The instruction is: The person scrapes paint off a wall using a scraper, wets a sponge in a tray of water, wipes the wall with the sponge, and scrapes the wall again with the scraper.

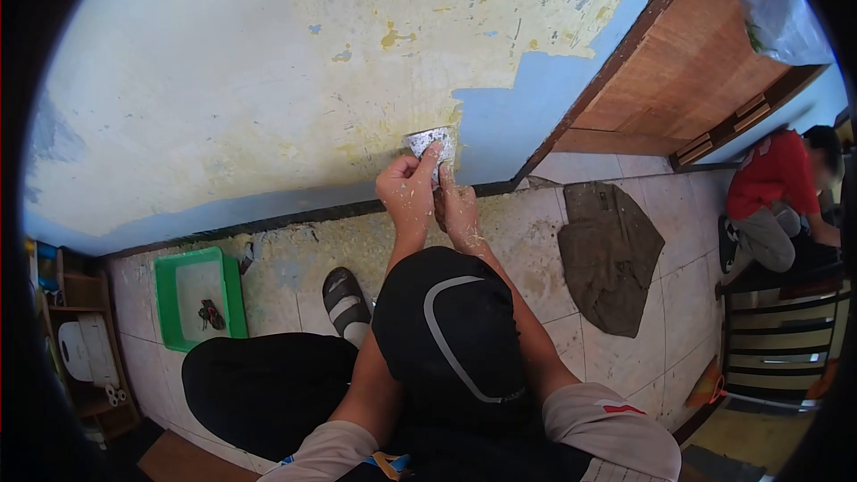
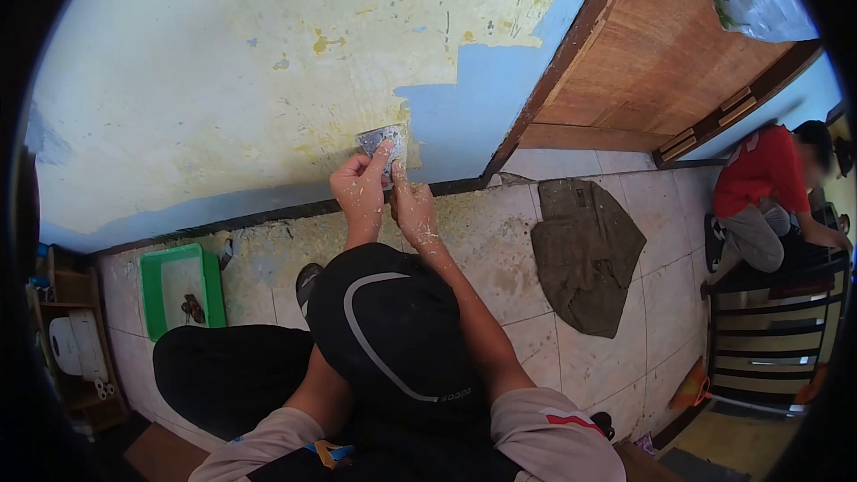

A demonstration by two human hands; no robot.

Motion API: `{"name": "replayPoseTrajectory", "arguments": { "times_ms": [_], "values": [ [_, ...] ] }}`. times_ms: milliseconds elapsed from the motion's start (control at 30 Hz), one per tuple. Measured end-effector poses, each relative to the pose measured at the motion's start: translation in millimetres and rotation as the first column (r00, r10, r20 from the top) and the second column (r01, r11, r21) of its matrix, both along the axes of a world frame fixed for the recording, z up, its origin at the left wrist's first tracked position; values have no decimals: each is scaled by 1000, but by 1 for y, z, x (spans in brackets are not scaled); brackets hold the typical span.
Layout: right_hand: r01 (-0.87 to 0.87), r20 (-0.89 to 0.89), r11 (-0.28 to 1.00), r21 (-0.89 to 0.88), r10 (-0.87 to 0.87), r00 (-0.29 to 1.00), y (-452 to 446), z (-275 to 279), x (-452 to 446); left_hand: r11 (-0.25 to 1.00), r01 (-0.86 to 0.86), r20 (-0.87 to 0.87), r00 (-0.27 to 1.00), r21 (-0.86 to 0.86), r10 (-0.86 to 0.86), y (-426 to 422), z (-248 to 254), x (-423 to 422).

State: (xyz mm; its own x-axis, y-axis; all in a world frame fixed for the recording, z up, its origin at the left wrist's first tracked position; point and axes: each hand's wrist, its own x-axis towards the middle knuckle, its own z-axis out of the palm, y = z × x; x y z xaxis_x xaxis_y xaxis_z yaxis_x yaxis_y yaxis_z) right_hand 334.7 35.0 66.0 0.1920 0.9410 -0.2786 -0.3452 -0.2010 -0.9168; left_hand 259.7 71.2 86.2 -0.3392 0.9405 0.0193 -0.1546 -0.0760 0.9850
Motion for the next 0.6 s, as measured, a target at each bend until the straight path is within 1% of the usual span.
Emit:
{"name": "replayPoseTrajectory", "arguments": {
  "times_ms": [67,167,233,333,367,433,467,533,567,600],
  "values": [
    [3,-15,1000,6,-3,1000,2,-1,-1,1000,-8,-11,1000,4,8,1,1,0],
    [26,13,1000,17,-27,1000,9,0,-1,1000,-13,-22,1000,15,14,5,7,1],
    [-15,-42,995,100,19,999,18,0,6,989,2,47,999,147,-9,10,16,4],
    [-22,-41,998,53,24,999,14,13,5,995,22,48,998,93,-27,7,28,4],
    [-22,-42,998,60,25,999,12,11,3,995,22,47,999,100,-27,6,24,3],
    [10,-71,1000,12,-10,997,5,3,2,999,-8,-46,999,54,11,2,9,4],
    [12,-69,1000,20,-11,998,5,2,3,998,-7,-43,999,62,10,1,5,5],
    [19,-58,1000,3,-18,998,7,3,3,1000,-18,8,1000,18,18,0,4,7],
    [20,-62,1000,1,-20,998,9,2,3,1000,-17,4,1000,16,17,5,3,6],
    [-23,-56,1000,-19,22,998,10,4,4,999,-10,1,1000,51,10,9,2,4]
  ]
}}
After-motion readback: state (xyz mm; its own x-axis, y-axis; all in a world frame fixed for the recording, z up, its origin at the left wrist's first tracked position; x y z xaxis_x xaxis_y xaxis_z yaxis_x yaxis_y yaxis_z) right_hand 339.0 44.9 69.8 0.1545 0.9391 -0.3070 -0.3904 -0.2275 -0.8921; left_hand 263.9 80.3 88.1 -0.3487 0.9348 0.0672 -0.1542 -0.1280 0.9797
